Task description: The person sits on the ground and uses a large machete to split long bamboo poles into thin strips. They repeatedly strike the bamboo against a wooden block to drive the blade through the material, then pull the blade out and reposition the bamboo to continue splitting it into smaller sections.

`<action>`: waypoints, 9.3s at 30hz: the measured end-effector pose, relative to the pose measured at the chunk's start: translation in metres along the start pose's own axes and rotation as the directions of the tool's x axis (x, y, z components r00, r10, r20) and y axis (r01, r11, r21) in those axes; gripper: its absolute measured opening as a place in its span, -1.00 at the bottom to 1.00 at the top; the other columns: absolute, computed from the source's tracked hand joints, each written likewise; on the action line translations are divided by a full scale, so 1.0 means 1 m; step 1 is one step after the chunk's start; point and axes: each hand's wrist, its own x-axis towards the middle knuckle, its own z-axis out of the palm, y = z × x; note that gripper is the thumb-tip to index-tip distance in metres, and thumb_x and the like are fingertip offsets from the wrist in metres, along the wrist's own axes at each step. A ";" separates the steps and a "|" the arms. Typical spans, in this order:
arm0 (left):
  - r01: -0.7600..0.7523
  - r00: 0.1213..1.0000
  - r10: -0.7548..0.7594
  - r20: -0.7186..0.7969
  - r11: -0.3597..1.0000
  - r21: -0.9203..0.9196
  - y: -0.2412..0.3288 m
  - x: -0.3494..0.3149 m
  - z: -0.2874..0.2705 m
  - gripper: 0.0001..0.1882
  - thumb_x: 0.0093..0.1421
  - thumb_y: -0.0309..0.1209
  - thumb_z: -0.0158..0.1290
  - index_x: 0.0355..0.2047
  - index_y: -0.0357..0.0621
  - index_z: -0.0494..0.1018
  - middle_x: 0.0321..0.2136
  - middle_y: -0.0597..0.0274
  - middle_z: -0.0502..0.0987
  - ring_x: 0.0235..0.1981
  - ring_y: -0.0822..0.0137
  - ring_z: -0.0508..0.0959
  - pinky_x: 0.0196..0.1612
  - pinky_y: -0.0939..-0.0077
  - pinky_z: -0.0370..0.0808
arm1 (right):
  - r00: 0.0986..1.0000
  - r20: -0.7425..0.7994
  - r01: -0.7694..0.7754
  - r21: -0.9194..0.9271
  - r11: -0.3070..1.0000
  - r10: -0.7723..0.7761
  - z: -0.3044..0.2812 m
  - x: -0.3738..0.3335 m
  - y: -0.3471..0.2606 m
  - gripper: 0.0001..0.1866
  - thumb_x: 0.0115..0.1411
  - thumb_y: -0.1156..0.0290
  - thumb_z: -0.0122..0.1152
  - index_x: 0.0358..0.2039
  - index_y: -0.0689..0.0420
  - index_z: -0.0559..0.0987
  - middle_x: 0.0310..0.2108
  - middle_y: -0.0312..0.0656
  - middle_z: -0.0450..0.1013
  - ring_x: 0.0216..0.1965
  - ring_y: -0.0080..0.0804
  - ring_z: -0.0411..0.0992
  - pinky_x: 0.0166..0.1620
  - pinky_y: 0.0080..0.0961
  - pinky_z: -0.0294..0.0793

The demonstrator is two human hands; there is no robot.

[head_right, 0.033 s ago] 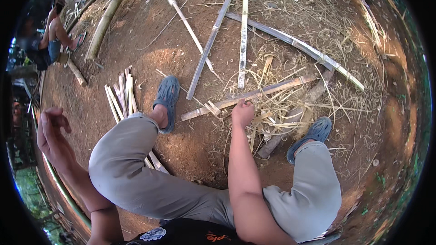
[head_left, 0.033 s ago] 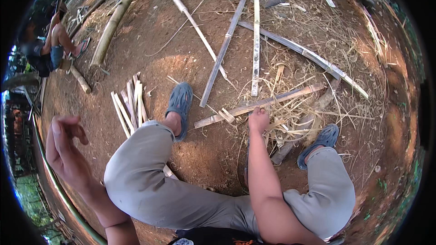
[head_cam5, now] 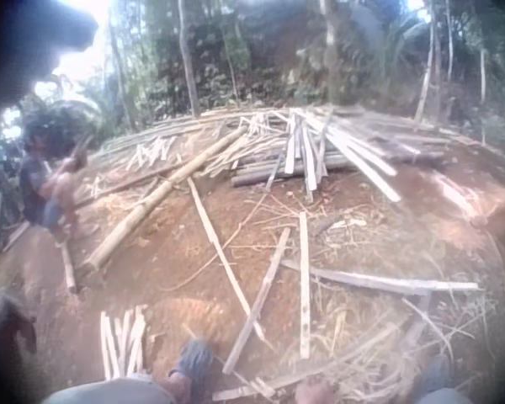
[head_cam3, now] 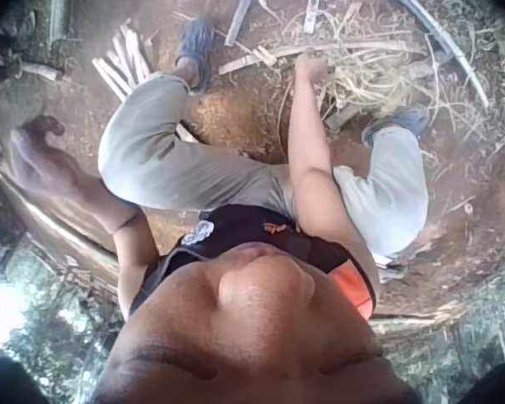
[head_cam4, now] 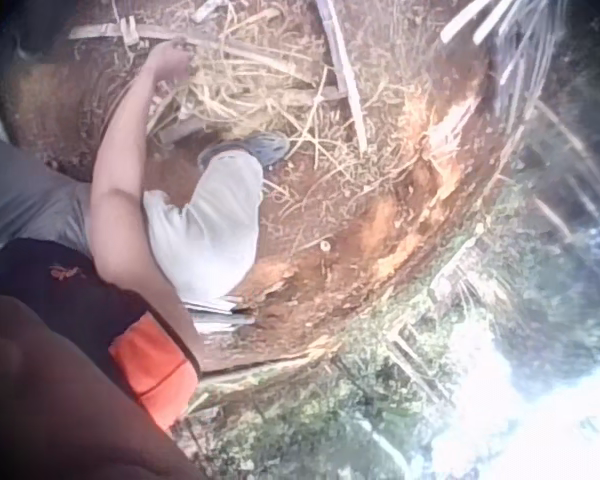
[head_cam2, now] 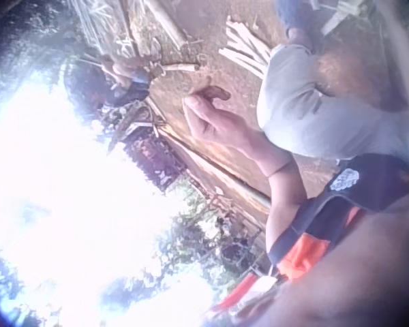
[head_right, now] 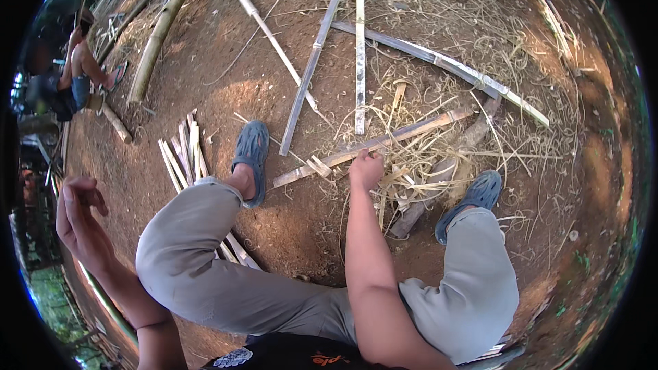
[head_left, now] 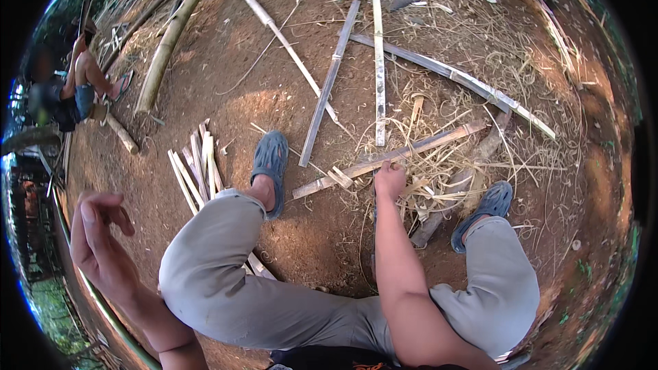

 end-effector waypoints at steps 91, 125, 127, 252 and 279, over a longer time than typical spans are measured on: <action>-0.698 0.562 0.747 0.355 0.659 -0.281 0.077 -0.078 0.105 -0.62 0.16 -0.10 0.12 -0.51 -0.22 0.49 -0.55 0.07 0.52 -0.43 0.00 0.54 -0.34 0.17 0.43 | 0.778 0.603 -0.518 0.774 0.365 -0.175 -0.149 -0.081 -0.121 -0.57 0.37 0.34 0.06 0.09 0.43 0.36 -0.05 0.05 0.47 -0.08 -0.32 0.51 0.02 -0.50 0.57; 0.064 0.937 -0.349 -0.031 0.256 -0.965 0.017 0.019 -0.008 -0.46 0.38 0.11 -0.20 -0.57 -0.01 0.26 -0.79 0.49 0.10 -0.84 0.61 0.07 -0.74 0.65 0.07 | 0.925 0.346 -0.185 0.769 0.612 -0.155 -0.142 -0.078 -0.074 -0.58 0.44 0.23 -0.12 0.17 0.24 0.28 -0.15 0.08 0.53 -0.17 -0.17 0.58 -0.25 -0.40 0.66; 0.038 0.930 -0.357 -0.084 0.323 -0.946 0.019 0.026 -0.022 -0.46 0.38 0.12 -0.19 -0.57 -0.01 0.25 -0.79 0.49 0.10 -0.83 0.61 0.07 -0.74 0.66 0.07 | 1.000 -0.017 0.000 0.816 0.578 0.023 -0.163 -0.045 -0.066 -0.63 0.43 0.31 -0.14 0.10 0.31 0.24 -0.11 0.18 0.51 -0.19 -0.13 0.60 -0.23 -0.39 0.70; 0.139 0.980 -0.199 0.002 0.678 -0.722 0.061 0.022 0.175 -0.34 0.37 0.20 -0.24 -0.52 -0.16 0.35 -0.72 0.32 0.33 -0.76 0.58 0.27 -0.71 0.68 0.18 | 0.907 0.310 0.370 -0.256 0.893 -0.287 -0.110 -0.125 0.062 -0.44 0.43 0.14 -0.21 -0.44 0.37 0.55 -0.48 0.29 0.48 -0.35 0.32 0.48 -0.28 0.12 0.40; 0.090 0.996 -0.035 0.088 0.638 -0.765 0.079 0.010 0.177 -0.36 0.42 0.15 -0.33 -0.39 -0.24 0.32 -0.72 0.20 0.27 -0.79 0.51 0.17 -0.68 0.69 0.13 | 0.867 0.371 0.443 -0.274 0.853 -0.331 -0.112 -0.131 0.047 -0.67 0.38 0.29 -0.10 -0.30 0.30 0.53 -0.45 0.23 0.51 -0.37 0.26 0.50 -0.24 0.11 0.44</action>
